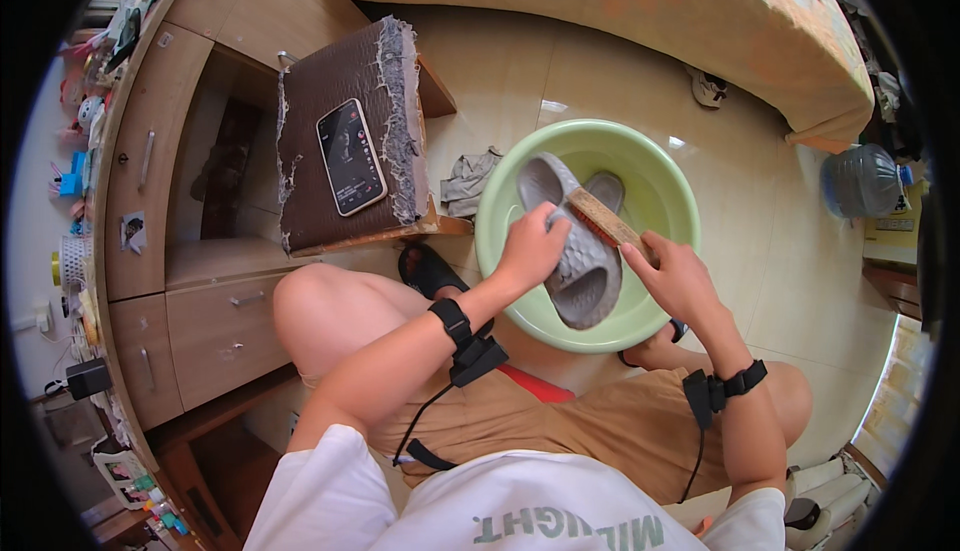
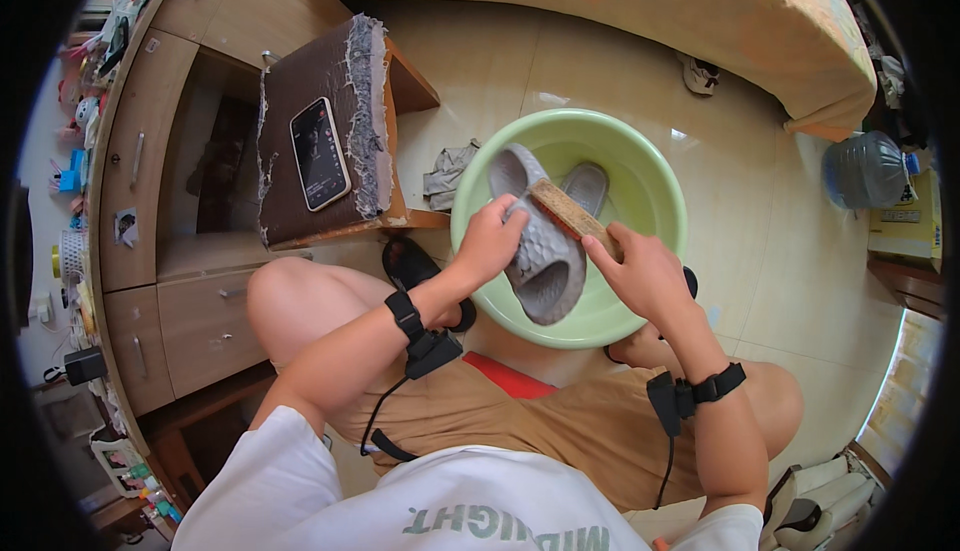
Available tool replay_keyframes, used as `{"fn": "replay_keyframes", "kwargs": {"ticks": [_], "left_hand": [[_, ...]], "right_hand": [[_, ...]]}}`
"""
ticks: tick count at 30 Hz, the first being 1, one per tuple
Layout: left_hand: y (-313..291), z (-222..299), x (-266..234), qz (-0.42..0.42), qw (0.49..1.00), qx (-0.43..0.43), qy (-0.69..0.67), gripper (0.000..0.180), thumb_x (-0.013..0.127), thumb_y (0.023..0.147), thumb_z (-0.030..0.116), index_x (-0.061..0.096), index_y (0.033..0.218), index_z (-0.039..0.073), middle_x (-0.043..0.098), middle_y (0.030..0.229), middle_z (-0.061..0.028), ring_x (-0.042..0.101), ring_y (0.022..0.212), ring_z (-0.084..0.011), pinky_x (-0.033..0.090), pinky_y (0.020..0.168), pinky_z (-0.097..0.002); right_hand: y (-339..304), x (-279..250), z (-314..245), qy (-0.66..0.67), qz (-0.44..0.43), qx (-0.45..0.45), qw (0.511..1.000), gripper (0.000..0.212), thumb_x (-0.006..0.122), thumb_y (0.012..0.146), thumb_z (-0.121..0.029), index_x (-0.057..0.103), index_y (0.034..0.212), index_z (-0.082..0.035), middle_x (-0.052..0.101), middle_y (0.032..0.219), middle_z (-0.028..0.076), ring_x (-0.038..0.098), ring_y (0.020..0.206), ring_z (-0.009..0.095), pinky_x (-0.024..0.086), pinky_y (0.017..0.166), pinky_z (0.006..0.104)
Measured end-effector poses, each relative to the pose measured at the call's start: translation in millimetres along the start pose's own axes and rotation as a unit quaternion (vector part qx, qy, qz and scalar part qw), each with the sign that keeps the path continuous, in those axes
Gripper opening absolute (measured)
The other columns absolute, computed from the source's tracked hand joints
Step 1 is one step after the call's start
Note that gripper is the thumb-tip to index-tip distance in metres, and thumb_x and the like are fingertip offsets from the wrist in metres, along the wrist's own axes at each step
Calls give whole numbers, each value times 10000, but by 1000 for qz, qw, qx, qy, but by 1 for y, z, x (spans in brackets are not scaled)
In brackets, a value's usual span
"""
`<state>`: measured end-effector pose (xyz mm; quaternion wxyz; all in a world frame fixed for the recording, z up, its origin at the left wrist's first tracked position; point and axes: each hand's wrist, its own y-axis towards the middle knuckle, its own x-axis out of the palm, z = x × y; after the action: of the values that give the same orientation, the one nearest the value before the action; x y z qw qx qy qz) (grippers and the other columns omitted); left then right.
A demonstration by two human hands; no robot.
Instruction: The person cleans a pair of grey sandals by scrubbing the soles and tops with a wooden brush over a basin of water.
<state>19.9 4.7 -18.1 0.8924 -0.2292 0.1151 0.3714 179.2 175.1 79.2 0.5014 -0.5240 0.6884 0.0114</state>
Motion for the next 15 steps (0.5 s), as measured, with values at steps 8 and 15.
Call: {"fn": "replay_keyframes", "kwargs": {"ticks": [8, 15], "left_hand": [[-11, -1, 9, -4, 992, 112, 65, 319, 597, 944, 270, 684, 1065, -13, 698, 937, -269, 682, 903, -412, 491, 859, -462], [-3, -3, 3, -31, 999, 24, -1, 296, 577, 964, 230, 664, 1053, -39, 697, 866, -240, 686, 818, -321, 528, 805, -399]], "right_hand": [[6, 4, 6, -11, 19, 15, 1000, 550, 570, 1022, -560, 699, 1032, -26, 718, 825, 210, 694, 796, 415, 543, 741, 492], [5, 2, 2, -5, -20, 22, 1000, 566, 576, 1015, -576, 691, 1016, -22, 709, 803, 207, 687, 784, 419, 540, 732, 496]]}}
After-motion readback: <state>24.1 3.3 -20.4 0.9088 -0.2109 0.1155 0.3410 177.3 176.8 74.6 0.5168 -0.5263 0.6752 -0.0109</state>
